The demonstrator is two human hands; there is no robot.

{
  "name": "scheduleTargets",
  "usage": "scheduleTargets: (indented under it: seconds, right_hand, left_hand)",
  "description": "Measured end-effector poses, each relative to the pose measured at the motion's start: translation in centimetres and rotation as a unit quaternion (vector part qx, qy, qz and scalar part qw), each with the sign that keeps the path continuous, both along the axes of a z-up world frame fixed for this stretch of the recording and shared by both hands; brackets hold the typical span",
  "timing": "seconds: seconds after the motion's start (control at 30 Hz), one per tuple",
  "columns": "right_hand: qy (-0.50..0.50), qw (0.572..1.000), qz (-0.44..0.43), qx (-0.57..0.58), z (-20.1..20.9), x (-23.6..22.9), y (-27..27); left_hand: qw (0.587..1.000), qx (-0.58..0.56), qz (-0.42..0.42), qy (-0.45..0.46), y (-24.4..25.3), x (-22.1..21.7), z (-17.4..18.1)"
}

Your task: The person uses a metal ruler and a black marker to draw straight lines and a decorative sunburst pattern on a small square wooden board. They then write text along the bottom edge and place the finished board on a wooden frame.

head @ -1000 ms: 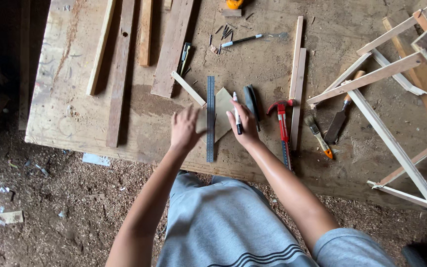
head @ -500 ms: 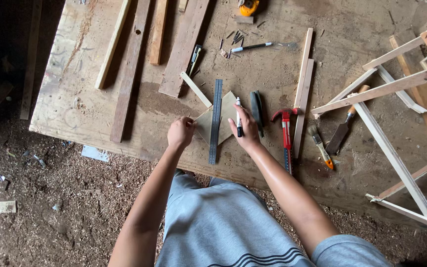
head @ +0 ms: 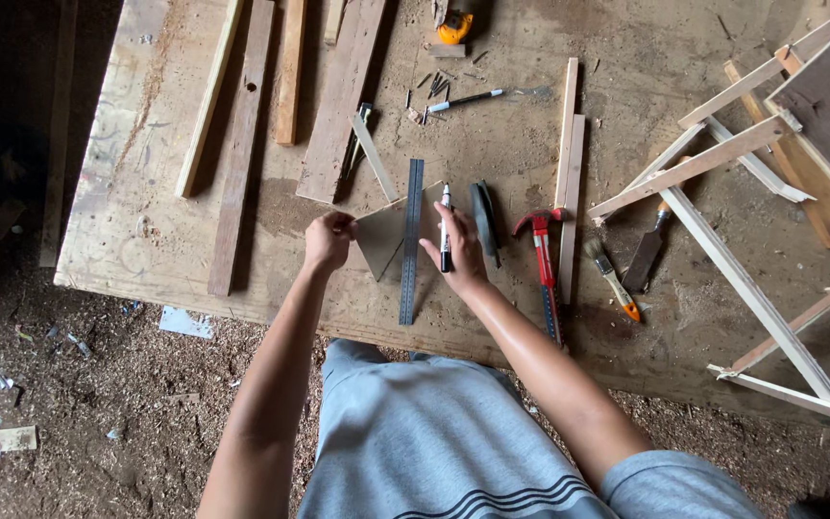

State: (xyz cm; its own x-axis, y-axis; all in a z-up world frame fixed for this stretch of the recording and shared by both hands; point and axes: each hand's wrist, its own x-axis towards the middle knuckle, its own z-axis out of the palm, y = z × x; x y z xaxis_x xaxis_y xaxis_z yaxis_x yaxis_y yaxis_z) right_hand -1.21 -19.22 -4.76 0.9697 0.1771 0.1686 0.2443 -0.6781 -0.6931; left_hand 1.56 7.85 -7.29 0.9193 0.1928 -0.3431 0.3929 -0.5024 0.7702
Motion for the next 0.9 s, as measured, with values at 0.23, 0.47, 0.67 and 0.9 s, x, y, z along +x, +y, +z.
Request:
scheduleTargets:
  seconds: [0.23, 0.47, 0.67, 0.9]
  right_hand:
    - [-0.025, 0.998, -0.022, 0.044, 1.5, -1.8, 2.1]
    - [-0.017, 0.996, -0.082, 0.004, 1.2, -3.7, 6.3]
    - [-0.073, 0.981, -0.180, 0.010, 0.7, -3.6, 8.6]
    - [-0.002, 0.951, -0.232, 0.204, 1.8, -4.0, 7.7]
  left_hand:
    - [0.999, 0.005, 0.005, -0.053, 3.0, 3.5, 3.4]
    - [0.995, -0.104, -0.002, 0.011, 4.3, 6.1, 4.9]
    - [0.986, -0.156, -0.020, 0.060, 5.1, 7.5, 4.0]
    - [0.978, -0.056, -0.189, 0.063, 5.9, 11.5, 3.8]
